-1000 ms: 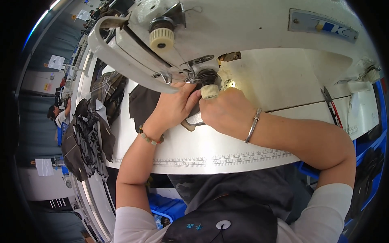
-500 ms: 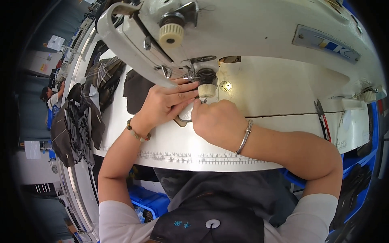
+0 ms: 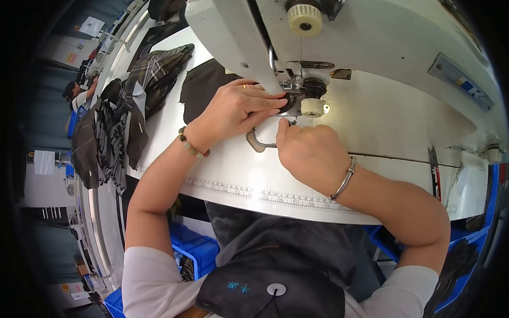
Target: Sewing together fabric pieces to assemble pockets or small bags using an industrial sewing machine.
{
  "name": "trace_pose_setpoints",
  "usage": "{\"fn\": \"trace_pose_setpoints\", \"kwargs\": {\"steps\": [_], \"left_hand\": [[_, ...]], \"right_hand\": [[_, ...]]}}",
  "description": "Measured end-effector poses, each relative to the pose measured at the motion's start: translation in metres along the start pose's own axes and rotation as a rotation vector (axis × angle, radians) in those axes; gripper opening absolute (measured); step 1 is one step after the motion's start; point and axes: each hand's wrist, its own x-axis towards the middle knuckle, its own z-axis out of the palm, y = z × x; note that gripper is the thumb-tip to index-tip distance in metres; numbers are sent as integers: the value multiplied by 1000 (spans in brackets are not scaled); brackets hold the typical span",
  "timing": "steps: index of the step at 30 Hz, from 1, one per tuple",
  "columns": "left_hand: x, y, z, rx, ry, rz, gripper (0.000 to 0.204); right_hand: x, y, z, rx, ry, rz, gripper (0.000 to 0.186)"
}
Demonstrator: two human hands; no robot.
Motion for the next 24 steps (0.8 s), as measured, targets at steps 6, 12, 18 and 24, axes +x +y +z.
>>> {"fn": "trace_pose_setpoints", "kwargs": {"steps": [6,12,18,24], "left_hand": [[-2,4,-1,99,-16,34,23],[-7,17,-2,168,2,33,28],[-13,36,-9,248,-39,-13,30],[-32,58,-4,331,-105,-33,47]], "right_hand": [[0,-1,-1,-10,12,2,41],[2,0,-6,-41,56,-33,31],[0,-3,-8,-37,77,-51,22],[0,-5,-7,-28,128,-41,6]]}}
